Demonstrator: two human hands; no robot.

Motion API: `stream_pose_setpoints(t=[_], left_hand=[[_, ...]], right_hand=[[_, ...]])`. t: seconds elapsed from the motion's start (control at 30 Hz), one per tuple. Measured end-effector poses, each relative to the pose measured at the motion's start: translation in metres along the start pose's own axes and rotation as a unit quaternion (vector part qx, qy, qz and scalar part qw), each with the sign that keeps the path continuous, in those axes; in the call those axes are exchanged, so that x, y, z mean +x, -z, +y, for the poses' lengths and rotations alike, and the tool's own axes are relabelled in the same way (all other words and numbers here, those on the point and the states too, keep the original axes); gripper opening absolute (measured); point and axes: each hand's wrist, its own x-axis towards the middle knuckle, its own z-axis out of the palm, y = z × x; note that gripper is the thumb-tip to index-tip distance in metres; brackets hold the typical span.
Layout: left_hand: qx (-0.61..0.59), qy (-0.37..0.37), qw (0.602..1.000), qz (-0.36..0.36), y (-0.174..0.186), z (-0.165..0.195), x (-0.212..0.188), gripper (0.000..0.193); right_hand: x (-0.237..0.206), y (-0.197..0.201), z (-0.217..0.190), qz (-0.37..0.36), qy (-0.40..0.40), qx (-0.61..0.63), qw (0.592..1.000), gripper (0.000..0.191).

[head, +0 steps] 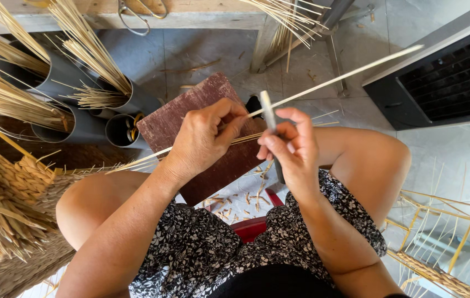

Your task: The person sits on a low stool and uses a small knife to shave and trim thin bamboo sticks, holding each stick against a wooden board on their lap. They work through sticks one at a time, rotating each to shave its surface, and set finished sticks aside.

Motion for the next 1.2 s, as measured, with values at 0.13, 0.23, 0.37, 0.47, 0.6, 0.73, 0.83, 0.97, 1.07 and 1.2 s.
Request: stream_pose_setpoints(t=[0.13, 0.23, 0.37, 0.47, 0.6, 0.73, 0.83, 0.97, 1.07, 1.2], left_hand=[[0.003, 0.026, 1.000, 0.001, 0.002, -0.001, 0.002, 0.010], [-0.020, 0.006, 0.999, -0.028, -0.001, 0.001, 0.000, 0.008], [-0.017, 0.012, 0.999, -0.045, -0.003, 0.005, -0.001, 0.006], [-0.008, -0.011, 0.999, -0.042, 0.001, 0.006, -0.001, 0.006], [0.013, -0.001, 0.998, -0.056, 0.012, 0.007, -0.001, 0.005], [0.021, 0.001, 0.997, -0.073, 0.026, 0.005, -0.001, 0.005], [0.030, 0.014, 0.996, -0.077, 0.038, 0.002, -0.002, 0.005], [0.024, 0.056, 0.995, -0.073, 0.053, -0.001, -0.007, 0.005], [0.064, 0.085, 0.992, -0.067, 0.068, -0.004, -0.009, 0.005], [0.054, 0.088, 0.995, -0.007, 0.074, -0.008, -0.009, 0.005]], right_hand=[[0.000, 0.005, 0.004, 0.006, -0.020, -0.013, 1.000, 0.044], [0.003, 0.007, 0.007, -0.037, -0.082, 0.012, 0.996, 0.054], [0.005, 0.009, 0.012, -0.027, -0.061, 0.035, 0.997, 0.038], [0.007, 0.017, 0.013, 0.001, -0.073, 0.090, 0.993, 0.041], [0.012, 0.035, 0.011, 0.026, -0.072, 0.169, 0.983, 0.045], [0.017, 0.053, 0.010, 0.058, -0.065, 0.179, 0.980, 0.046], [0.019, 0.073, 0.010, 0.083, -0.077, 0.217, 0.970, 0.049], [0.023, 0.109, 0.009, 0.115, -0.041, 0.229, 0.966, 0.049], [0.029, 0.137, -0.003, 0.176, 0.010, 0.240, 0.955, 0.047], [0.031, 0.138, -0.016, 0.229, 0.045, 0.227, 0.946, 0.043]])
